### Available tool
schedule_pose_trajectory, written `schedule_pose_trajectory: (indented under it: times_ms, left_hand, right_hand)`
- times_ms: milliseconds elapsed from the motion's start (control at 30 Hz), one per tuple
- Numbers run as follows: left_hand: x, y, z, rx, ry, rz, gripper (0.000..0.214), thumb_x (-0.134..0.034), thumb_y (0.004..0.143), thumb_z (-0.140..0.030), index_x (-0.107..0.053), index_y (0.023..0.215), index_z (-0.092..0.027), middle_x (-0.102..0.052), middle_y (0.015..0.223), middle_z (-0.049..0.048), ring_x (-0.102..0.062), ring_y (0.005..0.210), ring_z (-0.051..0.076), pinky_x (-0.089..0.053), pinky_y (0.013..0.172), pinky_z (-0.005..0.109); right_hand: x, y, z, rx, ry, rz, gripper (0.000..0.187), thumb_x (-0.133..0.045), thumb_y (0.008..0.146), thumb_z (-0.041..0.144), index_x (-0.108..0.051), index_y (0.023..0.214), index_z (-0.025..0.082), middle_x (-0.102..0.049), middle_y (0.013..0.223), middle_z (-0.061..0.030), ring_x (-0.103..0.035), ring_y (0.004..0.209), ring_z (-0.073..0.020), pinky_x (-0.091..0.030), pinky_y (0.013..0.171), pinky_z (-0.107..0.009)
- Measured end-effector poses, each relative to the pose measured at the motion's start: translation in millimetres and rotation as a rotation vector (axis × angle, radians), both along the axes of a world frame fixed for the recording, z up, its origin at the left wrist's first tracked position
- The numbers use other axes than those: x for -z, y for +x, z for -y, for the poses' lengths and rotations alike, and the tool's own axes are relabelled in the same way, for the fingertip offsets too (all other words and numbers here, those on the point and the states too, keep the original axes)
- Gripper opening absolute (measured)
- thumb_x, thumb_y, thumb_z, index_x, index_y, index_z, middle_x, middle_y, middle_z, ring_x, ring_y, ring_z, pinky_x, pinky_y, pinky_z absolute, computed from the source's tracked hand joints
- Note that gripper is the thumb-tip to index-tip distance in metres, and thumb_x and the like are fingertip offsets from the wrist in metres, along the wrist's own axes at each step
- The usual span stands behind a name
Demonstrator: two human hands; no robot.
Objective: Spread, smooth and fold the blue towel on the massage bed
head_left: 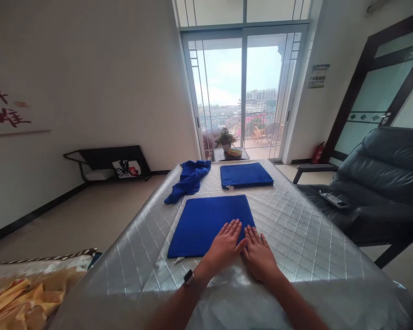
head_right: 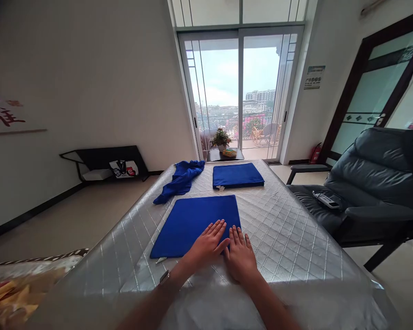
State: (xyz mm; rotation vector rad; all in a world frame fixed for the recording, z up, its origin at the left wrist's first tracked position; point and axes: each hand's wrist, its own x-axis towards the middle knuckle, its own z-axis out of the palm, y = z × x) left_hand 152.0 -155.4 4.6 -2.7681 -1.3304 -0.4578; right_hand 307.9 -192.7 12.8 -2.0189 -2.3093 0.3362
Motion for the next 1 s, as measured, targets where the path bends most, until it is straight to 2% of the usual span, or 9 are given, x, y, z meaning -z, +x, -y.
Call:
schedule_pose_trajectory:
  times_ms: [100, 200, 300, 433, 533, 633, 767, 1000]
  left_hand:
    - [4.3, 11.2, -3.9, 0.009, -0.112, -0.028, 0.065, -0.014, 0.106, -0.051, -0.028, 0.157, -0.014, -0.028, 0.163, 0.0095, -0.022, 0.152, 0.019, -0.023, 0.124, 0.041]
    - [9.3, -1.8, -3.3, -0.001, -0.160, -0.042, 0.066, -0.013, 0.105, -0.054, -0.023, 0.159, -0.018, -0.025, 0.165, 0.0061, -0.018, 0.153, 0.019, -0.019, 0.126, 0.043]
    - [10.2, -29.6, 0.9, -0.086, -0.189, -0.065, 0.068, -0.015, 0.103, -0.059, -0.022, 0.159, -0.020, -0.022, 0.165, 0.0046, -0.017, 0.153, 0.021, -0.018, 0.126, 0.045]
    - [8.1, -82.0, 8.9, -0.267, -0.256, -0.097, 0.072, -0.015, 0.102, -0.063, -0.020, 0.159, -0.020, -0.018, 0.166, 0.0054, -0.014, 0.154, 0.023, -0.019, 0.125, 0.048]
    - [7.7, -121.8, 17.3, -0.397, -0.294, -0.114, 0.075, -0.016, 0.101, -0.065, -0.018, 0.160, -0.018, -0.013, 0.166, 0.0069, -0.012, 0.154, 0.025, -0.016, 0.125, 0.050]
    - [9.7, -147.6, 26.4, -0.492, -0.292, -0.109, 0.081, -0.017, 0.099, -0.068, -0.016, 0.160, -0.015, -0.011, 0.166, 0.0087, -0.010, 0.154, 0.026, -0.015, 0.125, 0.051]
    - [14.9, -155.6, 33.2, -0.557, -0.246, -0.081, 0.085, -0.018, 0.098, -0.071, -0.017, 0.160, -0.013, -0.012, 0.166, 0.0099, -0.012, 0.154, 0.027, -0.015, 0.125, 0.049]
    - [19.9, -154.4, 31.8, -0.531, -0.186, -0.044, 0.086, -0.019, 0.097, -0.071, -0.024, 0.159, -0.012, -0.019, 0.165, 0.0112, -0.017, 0.153, 0.027, -0.018, 0.124, 0.049]
  right_hand:
    - [-0.1, 0.5, 0.1, -0.004, -0.005, -0.001, 0.064, -0.020, 0.103, 0.041, -0.015, 0.160, 0.012, -0.007, 0.167, -0.0046, -0.003, 0.154, -0.0203, -0.004, 0.125, -0.044]
    - [0.6, 1.2, -0.4, -0.005, -0.006, -0.012, 0.066, -0.017, 0.103, 0.045, -0.016, 0.160, 0.012, -0.008, 0.167, -0.0045, -0.003, 0.154, -0.0204, -0.004, 0.125, -0.043]
    - [2.5, 1.4, -1.3, 0.005, 0.003, -0.023, 0.068, -0.018, 0.103, 0.048, -0.017, 0.160, 0.012, -0.008, 0.167, -0.0051, -0.004, 0.154, -0.0206, -0.004, 0.125, -0.043]
    - [3.8, 1.2, -2.0, 0.011, 0.006, -0.040, 0.068, -0.019, 0.103, 0.049, -0.017, 0.160, 0.012, -0.008, 0.166, -0.0042, -0.004, 0.154, -0.0203, -0.004, 0.125, -0.043]
    - [3.3, 1.4, -1.5, 0.007, -0.009, -0.035, 0.068, -0.018, 0.103, 0.048, -0.015, 0.160, 0.012, -0.006, 0.166, -0.0040, -0.002, 0.154, -0.0199, -0.003, 0.125, -0.043]
    - [2.7, 1.7, -1.0, 0.010, -0.006, -0.040, 0.068, -0.017, 0.104, 0.049, -0.014, 0.160, 0.012, -0.007, 0.167, -0.0035, -0.002, 0.154, -0.0192, -0.003, 0.126, -0.042]
    - [0.6, 0.9, -0.5, 0.010, -0.007, -0.018, 0.067, -0.019, 0.104, 0.048, -0.013, 0.160, 0.011, -0.006, 0.167, -0.0035, -0.002, 0.154, -0.0188, -0.003, 0.126, -0.042]
    - [-4.8, 9.4, -3.2, -0.051, -0.025, 0.033, 0.069, -0.021, 0.103, 0.051, -0.020, 0.160, 0.013, -0.011, 0.166, -0.0053, -0.008, 0.154, -0.0211, -0.008, 0.125, -0.046]
